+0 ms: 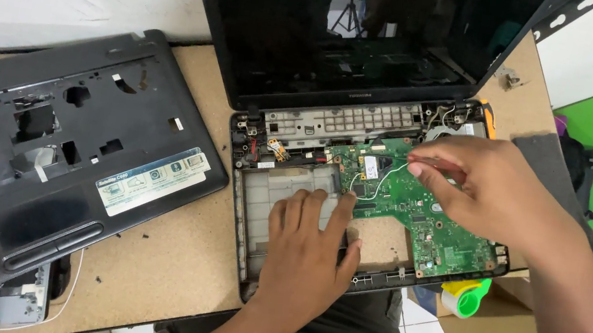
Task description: Disassembling a laptop by removing screws, prying off the top cover, and accessing internal components like the motherboard.
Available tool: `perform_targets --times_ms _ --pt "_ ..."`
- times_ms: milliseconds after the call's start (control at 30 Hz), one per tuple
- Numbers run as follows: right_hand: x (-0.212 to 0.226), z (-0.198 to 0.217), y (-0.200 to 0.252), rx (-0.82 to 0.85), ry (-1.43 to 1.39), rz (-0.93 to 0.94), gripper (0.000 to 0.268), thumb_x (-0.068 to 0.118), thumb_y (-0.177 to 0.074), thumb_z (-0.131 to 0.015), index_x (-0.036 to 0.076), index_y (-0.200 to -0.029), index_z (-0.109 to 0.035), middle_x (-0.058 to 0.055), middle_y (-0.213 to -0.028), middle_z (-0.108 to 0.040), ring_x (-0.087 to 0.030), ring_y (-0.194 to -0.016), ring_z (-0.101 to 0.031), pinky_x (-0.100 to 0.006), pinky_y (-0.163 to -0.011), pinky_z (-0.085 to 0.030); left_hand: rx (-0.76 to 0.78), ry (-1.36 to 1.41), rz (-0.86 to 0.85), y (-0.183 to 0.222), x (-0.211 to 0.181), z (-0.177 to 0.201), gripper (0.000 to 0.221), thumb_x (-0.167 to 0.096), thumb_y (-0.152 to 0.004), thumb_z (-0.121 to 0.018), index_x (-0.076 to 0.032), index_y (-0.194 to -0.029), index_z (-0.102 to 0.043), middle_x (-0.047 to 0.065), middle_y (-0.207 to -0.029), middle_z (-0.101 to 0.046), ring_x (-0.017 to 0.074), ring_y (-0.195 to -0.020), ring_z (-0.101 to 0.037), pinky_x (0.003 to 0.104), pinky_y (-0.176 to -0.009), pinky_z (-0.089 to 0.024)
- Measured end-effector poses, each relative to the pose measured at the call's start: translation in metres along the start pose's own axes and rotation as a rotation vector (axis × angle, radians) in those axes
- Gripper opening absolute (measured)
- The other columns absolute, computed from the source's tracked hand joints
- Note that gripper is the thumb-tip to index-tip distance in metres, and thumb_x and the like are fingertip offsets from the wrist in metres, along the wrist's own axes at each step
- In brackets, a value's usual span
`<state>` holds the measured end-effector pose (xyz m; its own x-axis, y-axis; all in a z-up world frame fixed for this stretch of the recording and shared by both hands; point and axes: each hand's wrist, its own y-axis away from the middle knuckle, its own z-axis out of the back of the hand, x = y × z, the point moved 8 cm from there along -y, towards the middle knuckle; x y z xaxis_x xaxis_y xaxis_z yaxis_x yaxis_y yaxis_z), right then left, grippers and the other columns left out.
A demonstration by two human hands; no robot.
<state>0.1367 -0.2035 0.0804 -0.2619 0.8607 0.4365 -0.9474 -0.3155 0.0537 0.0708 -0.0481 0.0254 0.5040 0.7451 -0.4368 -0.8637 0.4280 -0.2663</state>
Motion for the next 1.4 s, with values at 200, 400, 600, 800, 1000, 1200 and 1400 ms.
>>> perform_targets --times_ms 200,400,600,800,1000,1200,1400 --pt "0.004 -0.005 -0.011 0.175 0.141 0.024 0.030 0.024 -0.093 -0.046 0.011 -0.110 -0.066 -0.008 -0.085 -0.065 -0.029 -0.078 -0.063 -0.043 -0.073 -0.049 -0.013 -0.001 -0.013 0.000 0.000 0.001 0.046 -0.032 -0.084 -0.060 -0.008 -0.121 -0.052 0.017 -0.114 -0.049 0.0346 -0.109 -0.046 0.051 -0.090 -0.036" --pt "0.007 -0.011 -0.017 0.178 0.205 0.006 0.023 0.024 -0.094 -0.048 0.015 -0.106 -0.065 -0.007 -0.079 -0.055 -0.028 -0.076 -0.058 -0.043 -0.062 -0.044 -0.033 0.037 -0.043 0.001 -0.001 0.002 0.040 -0.030 -0.086 -0.060 -0.005 -0.117 -0.055 0.016 -0.119 -0.051 0.0356 -0.110 -0.046 0.052 -0.090 -0.037" --pt "0.019 -0.009 -0.019 0.142 0.274 0.095 0.020 0.021 -0.092 -0.052 0.014 -0.105 -0.066 -0.008 -0.075 -0.055 -0.026 -0.073 -0.057 -0.042 -0.056 -0.044 -0.020 0.038 -0.039 0.003 0.001 -0.003 0.043 -0.031 -0.085 -0.062 -0.005 -0.118 -0.054 0.017 -0.121 -0.050 0.0367 -0.113 -0.045 0.053 -0.091 -0.035" --pt "0.033 -0.013 -0.021 0.130 0.382 0.180 0.012 0.017 -0.091 -0.055 0.013 -0.083 -0.063 -0.004 -0.074 -0.050 -0.026 -0.062 -0.059 -0.041 -0.054 -0.049 -0.055 0.026 -0.054 0.003 -0.001 0.001 0.041 -0.030 -0.085 -0.061 -0.003 -0.117 -0.056 0.017 -0.120 -0.052 0.0367 -0.111 -0.047 0.053 -0.089 -0.037" --pt "0.043 -0.019 -0.036 0.222 0.275 0.199 0.012 0.013 -0.090 -0.047 0.010 -0.087 -0.058 -0.009 -0.076 -0.061 -0.033 -0.071 -0.059 -0.044 -0.062 -0.045 -0.062 0.019 -0.055 0.004 -0.001 0.001 0.042 -0.030 -0.085 -0.062 -0.004 -0.117 -0.057 0.017 -0.120 -0.052 0.0369 -0.112 -0.047 0.053 -0.090 -0.037" --pt "0.044 -0.024 -0.032 0.142 0.242 0.228 0.013 0.012 -0.093 -0.047 0.009 -0.105 -0.052 -0.013 -0.061 -0.058 -0.034 -0.052 -0.057 -0.043 -0.048 -0.040 -0.056 0.015 -0.047 0.005 0.000 -0.002 0.042 -0.030 -0.084 -0.062 -0.004 -0.117 -0.058 0.017 -0.121 -0.052 0.0359 -0.112 -0.047 0.053 -0.090 -0.037" --pt "0.046 -0.033 -0.036 0.180 0.278 0.328 0.011 0.001 -0.085 -0.047 0.011 -0.091 -0.048 -0.008 -0.064 -0.054 -0.028 -0.050 -0.051 -0.039 -0.047 -0.038 -0.056 0.018 -0.049 0.006 0.000 -0.003 0.042 -0.029 -0.084 -0.061 -0.004 -0.117 -0.057 0.017 -0.121 -0.052 0.0360 -0.112 -0.046 0.053 -0.091 -0.036"
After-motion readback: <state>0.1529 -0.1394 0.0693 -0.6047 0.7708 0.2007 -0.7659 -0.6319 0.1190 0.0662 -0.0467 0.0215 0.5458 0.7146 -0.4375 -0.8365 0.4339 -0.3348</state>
